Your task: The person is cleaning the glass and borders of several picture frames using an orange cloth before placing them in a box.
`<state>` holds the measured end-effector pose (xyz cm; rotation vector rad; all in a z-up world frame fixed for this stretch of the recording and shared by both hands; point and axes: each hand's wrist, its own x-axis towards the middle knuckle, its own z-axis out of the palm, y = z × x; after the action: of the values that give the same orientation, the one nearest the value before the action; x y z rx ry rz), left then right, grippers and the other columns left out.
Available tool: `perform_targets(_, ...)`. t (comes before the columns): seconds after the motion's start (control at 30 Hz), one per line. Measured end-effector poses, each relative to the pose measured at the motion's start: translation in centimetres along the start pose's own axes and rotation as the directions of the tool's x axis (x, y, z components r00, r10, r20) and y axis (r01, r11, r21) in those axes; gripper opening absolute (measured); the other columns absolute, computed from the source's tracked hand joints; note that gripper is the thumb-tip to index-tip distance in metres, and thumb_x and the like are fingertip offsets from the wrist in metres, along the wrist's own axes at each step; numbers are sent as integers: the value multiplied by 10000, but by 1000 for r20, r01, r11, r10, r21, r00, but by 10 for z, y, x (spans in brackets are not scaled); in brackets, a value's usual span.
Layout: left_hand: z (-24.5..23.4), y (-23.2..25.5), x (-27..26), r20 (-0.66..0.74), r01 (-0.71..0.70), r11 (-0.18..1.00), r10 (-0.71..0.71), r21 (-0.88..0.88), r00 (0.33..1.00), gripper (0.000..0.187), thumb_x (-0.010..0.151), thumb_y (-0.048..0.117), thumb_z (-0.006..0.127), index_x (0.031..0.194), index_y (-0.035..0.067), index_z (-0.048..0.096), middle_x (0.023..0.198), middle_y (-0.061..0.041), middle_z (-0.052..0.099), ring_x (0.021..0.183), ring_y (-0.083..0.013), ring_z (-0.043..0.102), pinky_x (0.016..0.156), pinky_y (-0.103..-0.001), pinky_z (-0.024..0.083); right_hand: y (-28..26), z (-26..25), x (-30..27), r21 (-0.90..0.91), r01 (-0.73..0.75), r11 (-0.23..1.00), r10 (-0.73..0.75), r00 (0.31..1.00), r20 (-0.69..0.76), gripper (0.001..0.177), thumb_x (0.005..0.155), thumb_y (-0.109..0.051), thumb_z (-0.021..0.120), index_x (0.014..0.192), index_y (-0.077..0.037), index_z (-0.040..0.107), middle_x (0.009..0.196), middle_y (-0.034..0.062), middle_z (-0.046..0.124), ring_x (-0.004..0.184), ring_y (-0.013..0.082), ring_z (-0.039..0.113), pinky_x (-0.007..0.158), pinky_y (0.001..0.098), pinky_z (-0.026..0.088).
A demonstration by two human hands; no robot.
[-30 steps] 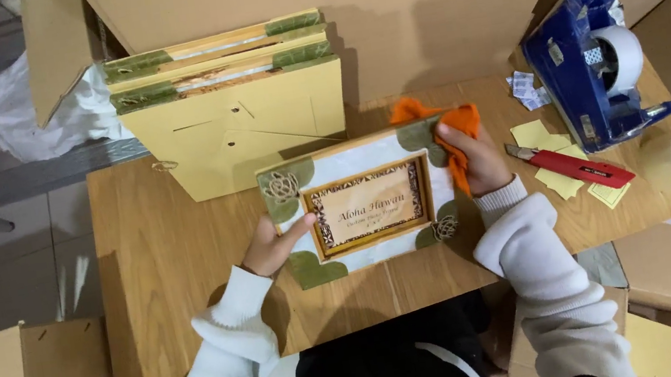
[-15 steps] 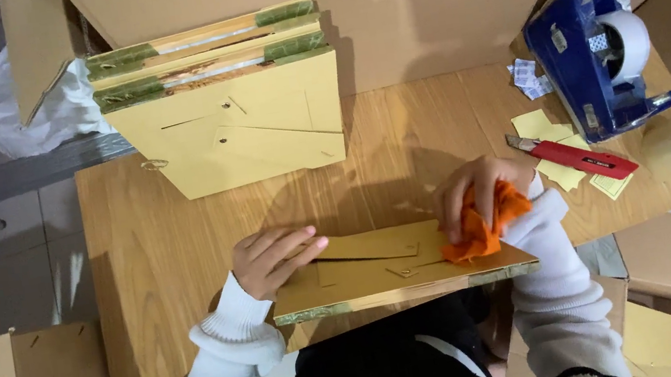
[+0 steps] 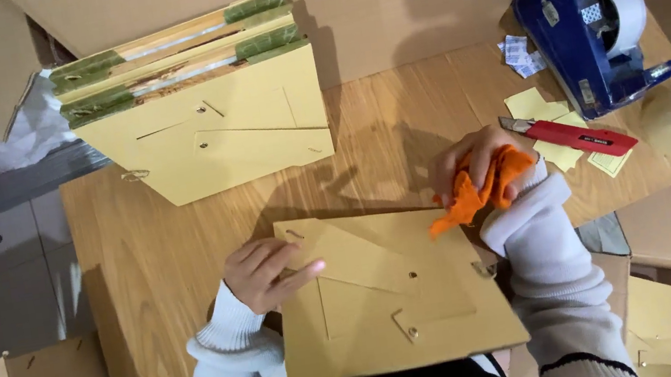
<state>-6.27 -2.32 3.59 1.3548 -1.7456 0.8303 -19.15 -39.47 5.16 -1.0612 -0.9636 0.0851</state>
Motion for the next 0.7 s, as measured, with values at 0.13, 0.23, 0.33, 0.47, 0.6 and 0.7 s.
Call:
perform_targets(0.13,12,-9,-37,41,123,987,-119,-99,992,275,1014,124,533,1178,79,749,926,-121,632,634,-259,638,572,-333,583,18,-15,-28,18,50,999,-49,997,-56,321,886,-308,735,1009,-24,652,1021,347,675,925,504,666,738,549,566)
perform_targets(0.23,31,-17,-77,30,336,913,-339,-232,940,342,1011,237,557,1133,-23,744,993,-77,776,685,-203,749,596,-291,606,39,-31,-77,-2,75,997,-65,857,-511,374,914,-351,682,1122,-44,638,1142,283,675,1037,441,663,881,528,537)
perform_targets(0.33,40,-16,-65,-106,488,830,-529,-270,842,568,882,384,761,1100,-130,661,1081,-290,733,754,-373,742,623,-404,585,34,-17,-53,-48,85,995,-71,296,-952,479,955,-415,601,1292,-74,617,1322,186,673,1205,346,657,1095,496,491)
perform_targets(0.47,49,-15,-72,-65,744,551,-818,-378,572,604,882,177,749,1370,-100,525,1155,-245,721,1028,-300,692,805,-462,588,17,37,56,-580,-114,806,-589,-64,-806,170,1036,-283,621,1117,-133,615,1091,66,708,979,210,684,921,339,549)
perform_targets(0.6,51,-18,-66,2,759,372,-897,-534,441,547,979,128,616,1477,-27,453,1348,-196,633,1236,-230,558,1016,-451,491,38,31,19,-891,-454,9,-758,578,-302,360,1060,-121,539,1221,193,610,649,115,587,787,345,574,985,534,450)
perform_targets(0.7,48,-14,-62,23,757,358,-897,-546,441,540,981,125,606,1481,-11,452,1362,-203,608,1258,-226,531,1036,-456,462,44,35,43,-872,-485,-63,-398,814,-424,391,1001,-93,613,1379,7,609,1379,232,592,1366,486,462,1155,540,356)
